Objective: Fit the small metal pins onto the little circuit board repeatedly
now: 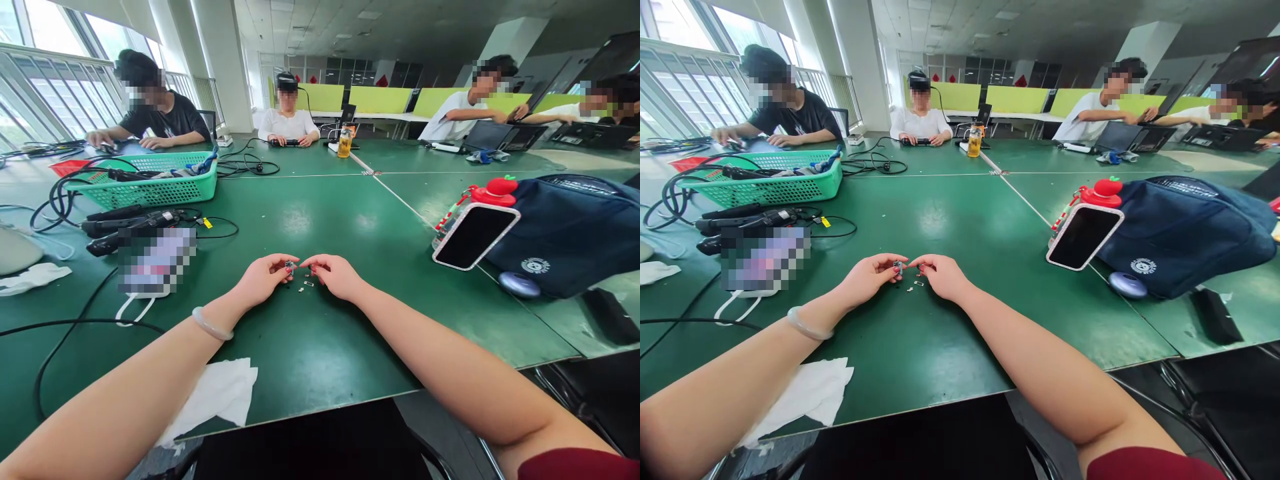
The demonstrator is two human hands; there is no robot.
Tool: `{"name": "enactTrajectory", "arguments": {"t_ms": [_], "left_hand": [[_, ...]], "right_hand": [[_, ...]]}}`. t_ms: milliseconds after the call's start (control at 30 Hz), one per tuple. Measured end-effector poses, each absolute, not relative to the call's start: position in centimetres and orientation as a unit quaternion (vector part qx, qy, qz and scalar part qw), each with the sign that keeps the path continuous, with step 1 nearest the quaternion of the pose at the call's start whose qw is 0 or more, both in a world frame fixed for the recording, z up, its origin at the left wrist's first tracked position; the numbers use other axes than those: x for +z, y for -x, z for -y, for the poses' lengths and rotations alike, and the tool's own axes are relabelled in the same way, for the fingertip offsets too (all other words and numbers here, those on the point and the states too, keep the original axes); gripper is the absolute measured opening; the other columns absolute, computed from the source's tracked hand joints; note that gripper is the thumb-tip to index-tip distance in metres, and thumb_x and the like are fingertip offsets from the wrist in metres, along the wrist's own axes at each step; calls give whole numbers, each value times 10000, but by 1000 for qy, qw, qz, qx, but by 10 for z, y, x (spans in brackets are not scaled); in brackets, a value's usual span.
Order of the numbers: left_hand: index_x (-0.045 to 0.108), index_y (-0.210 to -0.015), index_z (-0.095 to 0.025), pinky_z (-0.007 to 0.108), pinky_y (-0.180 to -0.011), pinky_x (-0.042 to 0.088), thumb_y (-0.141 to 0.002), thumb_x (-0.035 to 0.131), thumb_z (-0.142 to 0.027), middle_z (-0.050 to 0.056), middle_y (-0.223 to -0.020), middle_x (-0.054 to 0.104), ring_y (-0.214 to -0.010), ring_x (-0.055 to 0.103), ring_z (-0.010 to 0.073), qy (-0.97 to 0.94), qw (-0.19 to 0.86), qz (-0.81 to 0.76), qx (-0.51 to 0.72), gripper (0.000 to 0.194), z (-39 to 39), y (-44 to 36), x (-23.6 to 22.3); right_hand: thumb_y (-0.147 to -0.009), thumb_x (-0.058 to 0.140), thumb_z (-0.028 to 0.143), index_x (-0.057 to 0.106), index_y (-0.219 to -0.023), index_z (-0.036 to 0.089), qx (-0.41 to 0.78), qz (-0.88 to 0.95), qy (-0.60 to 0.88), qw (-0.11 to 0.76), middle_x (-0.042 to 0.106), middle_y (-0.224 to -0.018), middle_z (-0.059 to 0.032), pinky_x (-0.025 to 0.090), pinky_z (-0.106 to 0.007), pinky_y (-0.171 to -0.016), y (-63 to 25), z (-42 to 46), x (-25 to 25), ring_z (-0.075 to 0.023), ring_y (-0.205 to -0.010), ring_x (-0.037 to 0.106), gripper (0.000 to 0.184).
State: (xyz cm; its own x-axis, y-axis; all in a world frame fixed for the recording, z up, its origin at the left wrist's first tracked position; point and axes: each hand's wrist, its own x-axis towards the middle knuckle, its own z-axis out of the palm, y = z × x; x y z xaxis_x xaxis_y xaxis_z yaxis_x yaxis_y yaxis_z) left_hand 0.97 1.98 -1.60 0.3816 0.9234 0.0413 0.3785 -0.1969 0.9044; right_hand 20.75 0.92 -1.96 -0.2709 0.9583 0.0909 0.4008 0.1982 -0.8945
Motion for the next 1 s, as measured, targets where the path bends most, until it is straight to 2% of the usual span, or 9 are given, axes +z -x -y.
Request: {"name": "enactTrajectory", "arguments": {"t_ms": [233,433,600,700,833,1000], "left_hand": [[610,-1176,-168,342,-854,499,-766,592,-291,51,-946,688,-781,626,139,-696,442,-474,311,429,-15,-12,-11],[630,-1167,-191,332,-813,513,-771,597,-331,46,-934,705,-754,644,154,-723,406,-474,297,421,-10,-13,-6],[639,-1161,-221,311,-780,498,-781,593,-368,24,-868,704,-760,626,157,-762,353,-466,278,410,-7,-14,-5],[633,-1167,-226,296,-752,491,-786,586,-364,16,-856,687,-718,595,138,-771,343,-459,278,408,-7,-14,-6],[596,-1204,-214,278,-702,477,-777,600,-358,-11,-741,614,-655,547,119,-774,354,-440,285,450,-7,-14,-7],[559,-1219,-209,264,-684,460,-757,629,-359,-26,-700,584,-658,546,116,-769,386,-420,287,490,-5,-13,-5]], "right_hand": [[-803,512,198,598,-878,150,485,619,481,387,683,-784,-34,383,-191,-468,-207,-10,-22,-69,-505,532,124],[-755,608,346,650,-750,154,416,660,492,385,649,-677,-4,413,-219,-547,-205,-6,-19,-72,-505,507,197],[-757,597,442,632,-712,164,369,684,502,380,574,-586,21,371,-222,-537,-204,-3,-19,-88,-526,480,284],[-761,589,457,618,-694,164,358,686,508,378,549,-568,27,356,-224,-540,-202,-2,-18,-88,-528,460,302],[-760,593,443,624,-684,167,342,687,512,385,555,-591,28,340,-224,-549,-200,0,-16,-85,-543,436,288],[-759,604,407,637,-709,168,338,697,499,389,568,-617,29,332,-224,-550,-196,5,-13,-80,-539,420,247]]}}
